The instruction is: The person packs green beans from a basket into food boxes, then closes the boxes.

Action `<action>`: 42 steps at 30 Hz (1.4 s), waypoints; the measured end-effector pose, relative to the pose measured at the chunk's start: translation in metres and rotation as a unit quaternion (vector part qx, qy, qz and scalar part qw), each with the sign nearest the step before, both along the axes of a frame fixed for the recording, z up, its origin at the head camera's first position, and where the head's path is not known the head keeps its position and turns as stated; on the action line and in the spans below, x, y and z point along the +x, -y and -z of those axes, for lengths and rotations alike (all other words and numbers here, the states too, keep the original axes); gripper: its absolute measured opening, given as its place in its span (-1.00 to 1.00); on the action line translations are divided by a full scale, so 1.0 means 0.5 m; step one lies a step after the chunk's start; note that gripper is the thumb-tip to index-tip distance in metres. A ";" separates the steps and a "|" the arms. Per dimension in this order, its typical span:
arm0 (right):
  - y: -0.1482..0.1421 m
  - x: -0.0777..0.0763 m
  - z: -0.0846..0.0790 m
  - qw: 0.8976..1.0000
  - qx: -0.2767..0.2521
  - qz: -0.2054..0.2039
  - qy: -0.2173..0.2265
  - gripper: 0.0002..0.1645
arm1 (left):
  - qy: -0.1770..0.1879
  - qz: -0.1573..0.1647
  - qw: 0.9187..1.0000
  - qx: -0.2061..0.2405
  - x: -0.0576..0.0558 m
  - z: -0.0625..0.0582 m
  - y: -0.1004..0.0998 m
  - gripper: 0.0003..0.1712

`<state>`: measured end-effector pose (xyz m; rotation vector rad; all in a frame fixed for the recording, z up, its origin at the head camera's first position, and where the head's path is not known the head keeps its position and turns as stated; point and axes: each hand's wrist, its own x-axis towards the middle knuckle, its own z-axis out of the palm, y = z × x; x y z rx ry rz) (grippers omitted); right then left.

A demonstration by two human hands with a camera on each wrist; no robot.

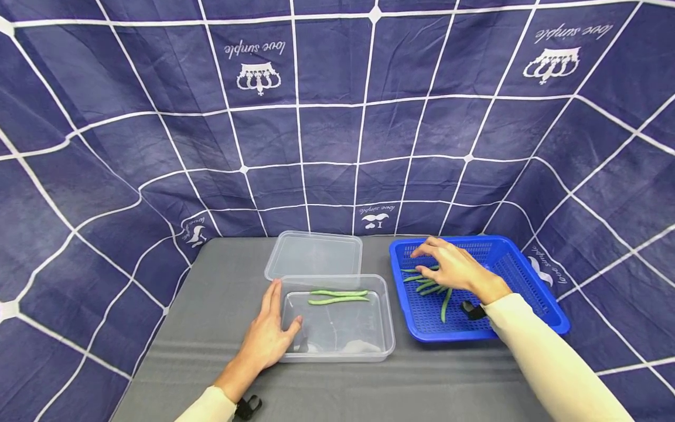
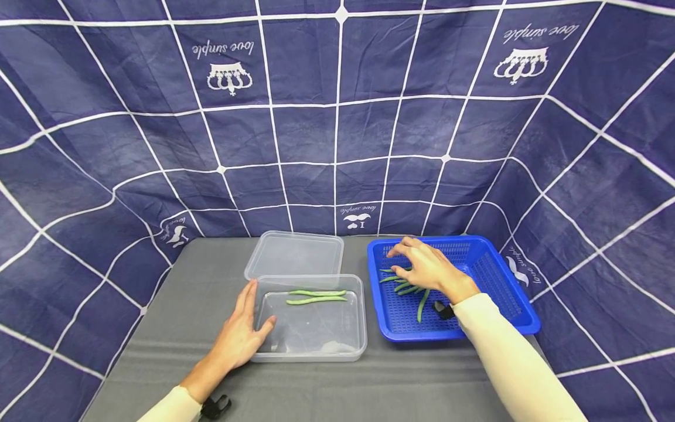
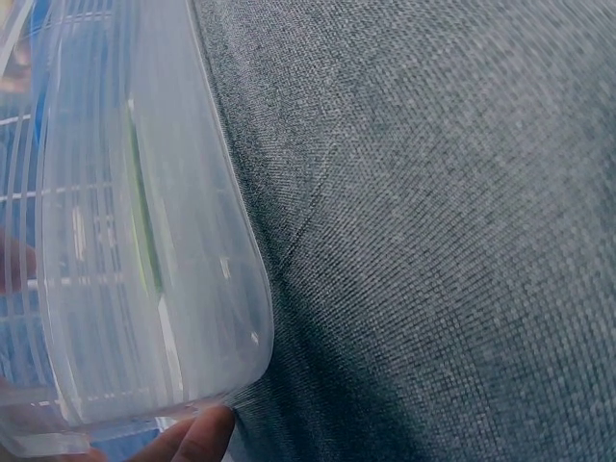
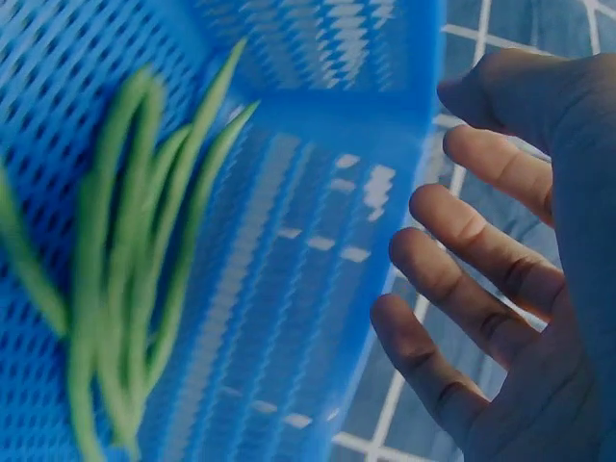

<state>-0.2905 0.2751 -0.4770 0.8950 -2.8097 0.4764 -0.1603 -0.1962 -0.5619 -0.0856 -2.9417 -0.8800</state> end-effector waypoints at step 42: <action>-0.237 -0.090 0.175 0.991 -0.011 -0.127 0.046 -0.60 | 0.000 -0.009 1.000 0.006 0.002 -0.004 0.001 0.24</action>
